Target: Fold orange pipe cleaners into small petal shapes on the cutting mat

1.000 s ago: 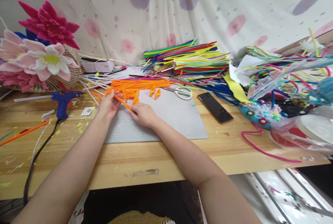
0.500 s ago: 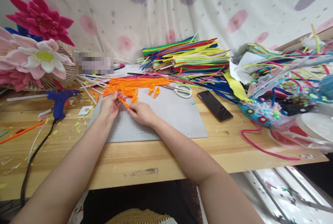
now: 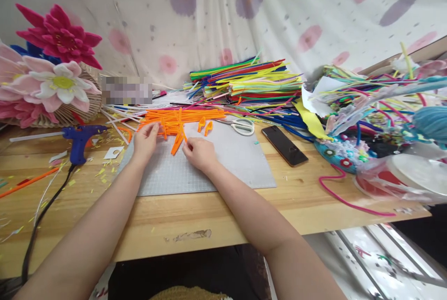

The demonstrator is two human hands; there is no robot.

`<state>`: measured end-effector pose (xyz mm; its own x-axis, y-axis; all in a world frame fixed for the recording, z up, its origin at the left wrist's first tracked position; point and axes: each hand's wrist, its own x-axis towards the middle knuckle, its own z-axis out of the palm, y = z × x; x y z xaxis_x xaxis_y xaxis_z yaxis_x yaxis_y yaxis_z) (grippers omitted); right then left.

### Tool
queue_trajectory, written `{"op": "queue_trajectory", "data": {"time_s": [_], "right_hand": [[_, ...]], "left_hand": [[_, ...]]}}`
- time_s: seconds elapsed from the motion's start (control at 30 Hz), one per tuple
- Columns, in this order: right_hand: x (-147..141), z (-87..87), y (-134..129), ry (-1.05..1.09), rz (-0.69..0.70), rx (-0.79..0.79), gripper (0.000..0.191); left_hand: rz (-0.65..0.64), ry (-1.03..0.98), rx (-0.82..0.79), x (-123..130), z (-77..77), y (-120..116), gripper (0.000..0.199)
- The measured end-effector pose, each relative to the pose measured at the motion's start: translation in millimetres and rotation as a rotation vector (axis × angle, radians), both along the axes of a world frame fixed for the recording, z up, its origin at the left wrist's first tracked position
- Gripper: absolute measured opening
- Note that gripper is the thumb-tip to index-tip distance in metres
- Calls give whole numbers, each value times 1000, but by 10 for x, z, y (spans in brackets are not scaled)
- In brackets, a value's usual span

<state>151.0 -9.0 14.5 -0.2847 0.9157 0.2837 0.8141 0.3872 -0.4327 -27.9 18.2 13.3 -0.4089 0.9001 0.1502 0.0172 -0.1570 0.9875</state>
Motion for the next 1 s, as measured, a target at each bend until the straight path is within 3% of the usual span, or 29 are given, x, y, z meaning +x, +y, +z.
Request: {"op": "queue_trajectory", "data": {"time_s": [0.13, 0.27, 0.43, 0.57, 0.67, 0.8, 0.87, 1.0], "right_hand": [[38, 2, 33, -109, -101, -91, 26], [32, 12, 38, -197, -98, -130, 25], [7, 45, 33, -279, -72, -143, 27], [7, 51, 44, -299, -44, -125, 44], [14, 48, 59, -258, -40, -112, 54], [30, 49, 92, -91, -106, -33, 48], [49, 52, 113, 44, -131, 46, 41], [126, 46, 151, 303, -132, 199, 25]], "left_hand": [[211, 586, -41, -326, -123, 82, 28], [188, 801, -64, -440, -200, 87, 29], [254, 840, -110, -414, -182, 42, 3], [331, 778, -204, -405, -106, 11, 9], [438, 639, -185, -399, -34, -10, 11], [575, 524, -77, -338, 72, -64, 20], [516, 583, -9, -253, 112, -107, 22], [165, 842, 129, -6, 121, -178, 16]]}}
